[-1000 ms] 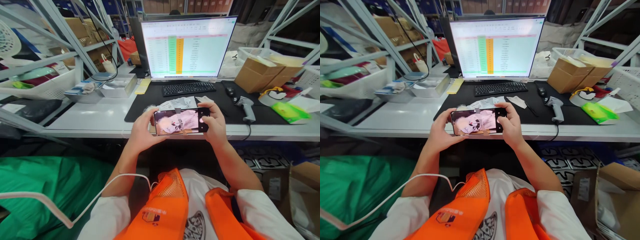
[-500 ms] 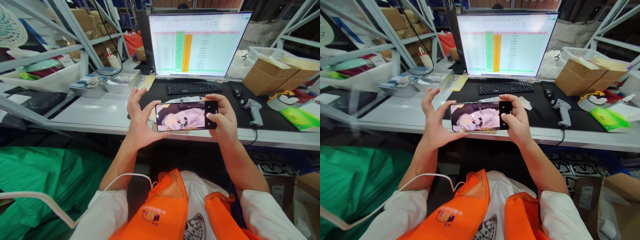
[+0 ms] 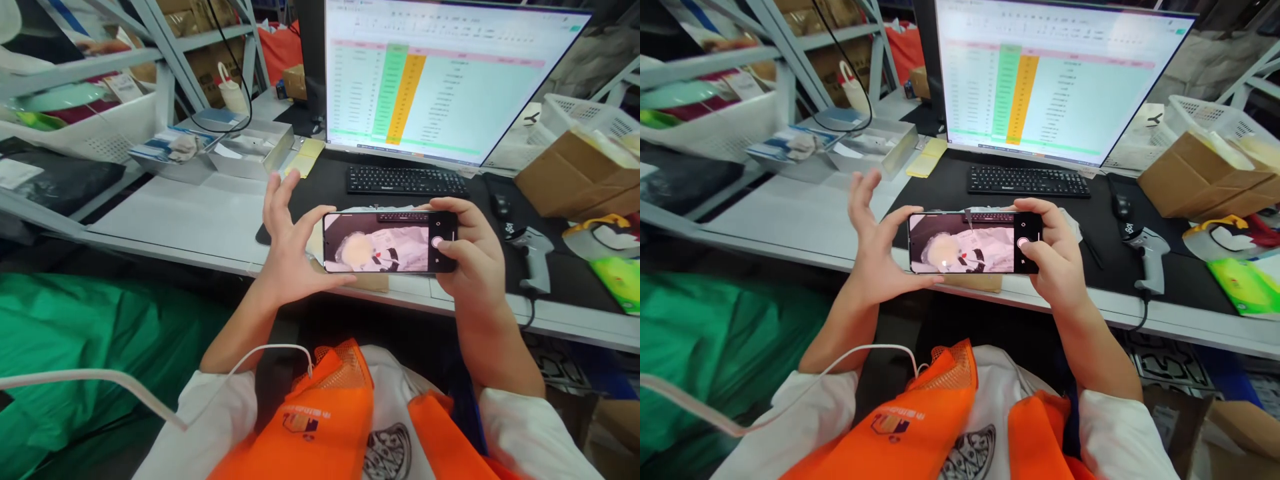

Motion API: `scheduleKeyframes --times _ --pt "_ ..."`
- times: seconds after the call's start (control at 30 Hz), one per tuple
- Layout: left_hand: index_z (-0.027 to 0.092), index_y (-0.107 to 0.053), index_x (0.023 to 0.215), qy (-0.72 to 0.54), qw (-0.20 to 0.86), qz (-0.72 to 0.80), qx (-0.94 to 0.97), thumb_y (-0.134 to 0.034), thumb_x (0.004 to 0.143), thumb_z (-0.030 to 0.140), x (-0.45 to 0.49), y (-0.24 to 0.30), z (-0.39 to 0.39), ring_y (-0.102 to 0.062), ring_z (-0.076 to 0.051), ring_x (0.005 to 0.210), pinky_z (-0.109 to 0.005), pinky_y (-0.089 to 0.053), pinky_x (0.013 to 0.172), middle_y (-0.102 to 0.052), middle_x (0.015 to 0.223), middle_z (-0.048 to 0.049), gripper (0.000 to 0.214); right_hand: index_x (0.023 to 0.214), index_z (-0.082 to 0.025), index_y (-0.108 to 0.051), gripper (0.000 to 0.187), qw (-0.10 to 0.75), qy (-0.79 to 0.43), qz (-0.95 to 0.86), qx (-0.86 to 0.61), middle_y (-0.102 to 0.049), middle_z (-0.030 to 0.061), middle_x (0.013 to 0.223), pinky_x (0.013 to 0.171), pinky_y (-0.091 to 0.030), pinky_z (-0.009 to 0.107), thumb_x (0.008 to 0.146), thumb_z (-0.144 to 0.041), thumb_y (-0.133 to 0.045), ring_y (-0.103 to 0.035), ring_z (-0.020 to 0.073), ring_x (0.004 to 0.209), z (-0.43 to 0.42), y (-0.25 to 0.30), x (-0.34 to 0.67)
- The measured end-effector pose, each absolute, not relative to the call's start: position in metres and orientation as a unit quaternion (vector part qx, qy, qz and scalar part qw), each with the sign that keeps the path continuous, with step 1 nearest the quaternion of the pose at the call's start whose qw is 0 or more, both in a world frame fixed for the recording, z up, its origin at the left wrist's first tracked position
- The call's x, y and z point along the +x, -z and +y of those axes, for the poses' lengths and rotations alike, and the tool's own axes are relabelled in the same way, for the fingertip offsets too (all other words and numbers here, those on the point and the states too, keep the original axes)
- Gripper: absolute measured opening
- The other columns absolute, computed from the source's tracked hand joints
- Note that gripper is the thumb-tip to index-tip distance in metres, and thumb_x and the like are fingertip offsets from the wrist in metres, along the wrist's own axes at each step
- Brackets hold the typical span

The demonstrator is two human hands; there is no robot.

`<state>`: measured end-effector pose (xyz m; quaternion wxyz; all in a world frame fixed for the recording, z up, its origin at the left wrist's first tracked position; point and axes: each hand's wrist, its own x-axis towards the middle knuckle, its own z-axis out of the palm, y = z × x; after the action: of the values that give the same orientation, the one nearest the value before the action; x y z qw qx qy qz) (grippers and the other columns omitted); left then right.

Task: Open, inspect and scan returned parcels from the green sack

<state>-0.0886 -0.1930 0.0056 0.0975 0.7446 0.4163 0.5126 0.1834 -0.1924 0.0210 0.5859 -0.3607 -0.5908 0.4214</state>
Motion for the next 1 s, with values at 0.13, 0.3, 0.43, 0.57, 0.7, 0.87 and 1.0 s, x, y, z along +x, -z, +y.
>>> scheduleKeyframes --times 0.13,0.3,0.43,0.57,0.7,0.87,1.0 --pt "0.028 -0.067 0.121 -0.516 0.140 0.415 0.736 -0.094 0.050 0.071 -0.086 -0.004 -0.184 0.003 -0.054 0.157 -0.074 -0.031 0.117 -0.025 0.167 -0.0090 0.088 0.120 -0.032 -0.067 0.042 0.577 -0.414 -0.596 -0.375 -0.071 0.0042 0.125 0.082 -0.063 0.048 0.079 -0.024 -0.065 -0.069 0.0322 0.114 -0.184 -0.022 0.184" --pt "0.027 -0.067 0.121 -0.508 0.145 0.434 0.730 -0.094 0.047 0.074 -0.085 -0.001 -0.176 0.001 -0.055 0.156 -0.076 -0.029 0.117 -0.024 0.169 -0.0080 0.091 0.120 -0.031 -0.067 0.039 0.572 -0.409 -0.592 -0.394 -0.071 0.0054 0.126 0.086 -0.062 0.052 0.081 -0.028 -0.066 -0.069 0.0344 0.116 -0.182 -0.021 0.186" --pt "0.029 -0.066 0.124 -0.505 0.170 0.426 0.731 -0.094 0.050 0.071 -0.087 0.000 -0.172 0.000 -0.053 0.157 -0.073 -0.034 0.115 -0.024 0.170 -0.0065 0.089 0.124 -0.033 -0.066 0.039 0.561 -0.408 -0.603 -0.394 -0.069 0.0049 0.130 0.084 -0.062 0.052 0.085 -0.028 -0.064 -0.067 0.0349 0.119 -0.182 -0.022 0.186" --pt "0.029 -0.066 0.120 -0.513 0.183 0.432 0.719 -0.097 0.049 0.067 -0.087 -0.001 -0.170 -0.005 -0.052 0.157 -0.072 -0.035 0.115 -0.027 0.169 -0.0074 0.087 0.121 -0.033 -0.067 0.041 0.567 -0.417 -0.590 -0.396 -0.070 0.0043 0.130 0.078 -0.062 0.049 0.081 -0.023 -0.064 -0.068 0.0339 0.117 -0.180 -0.023 0.185" --pt "0.028 -0.067 0.122 -0.498 0.142 0.430 0.740 -0.095 0.048 0.071 -0.089 -0.002 -0.169 0.001 -0.052 0.158 -0.074 -0.025 0.120 -0.025 0.170 -0.0063 0.089 0.120 -0.033 -0.070 0.044 0.575 -0.415 -0.581 -0.400 -0.071 0.0034 0.127 0.069 -0.060 0.043 0.078 -0.020 -0.064 -0.071 0.0309 0.107 -0.178 -0.021 0.184" --pt "0.028 -0.067 0.122 -0.484 0.120 0.404 0.767 -0.091 0.050 0.076 -0.093 -0.001 -0.166 0.006 -0.049 0.160 -0.073 -0.012 0.126 -0.020 0.172 -0.0060 0.090 0.119 -0.032 -0.070 0.040 0.572 -0.414 -0.574 -0.414 -0.071 0.0037 0.126 0.066 -0.060 0.041 0.080 -0.023 -0.066 -0.072 0.0291 0.102 -0.181 -0.023 0.184" --pt "0.029 -0.068 0.122 -0.494 0.128 0.383 0.770 -0.089 0.052 0.078 -0.094 -0.001 -0.163 0.006 -0.046 0.161 -0.070 -0.004 0.129 -0.021 0.172 -0.0058 0.088 0.120 -0.032 -0.068 0.039 0.569 -0.409 -0.568 -0.432 -0.070 0.0032 0.129 0.070 -0.062 0.041 0.082 -0.023 -0.066 -0.071 0.0299 0.108 -0.184 -0.028 0.183"
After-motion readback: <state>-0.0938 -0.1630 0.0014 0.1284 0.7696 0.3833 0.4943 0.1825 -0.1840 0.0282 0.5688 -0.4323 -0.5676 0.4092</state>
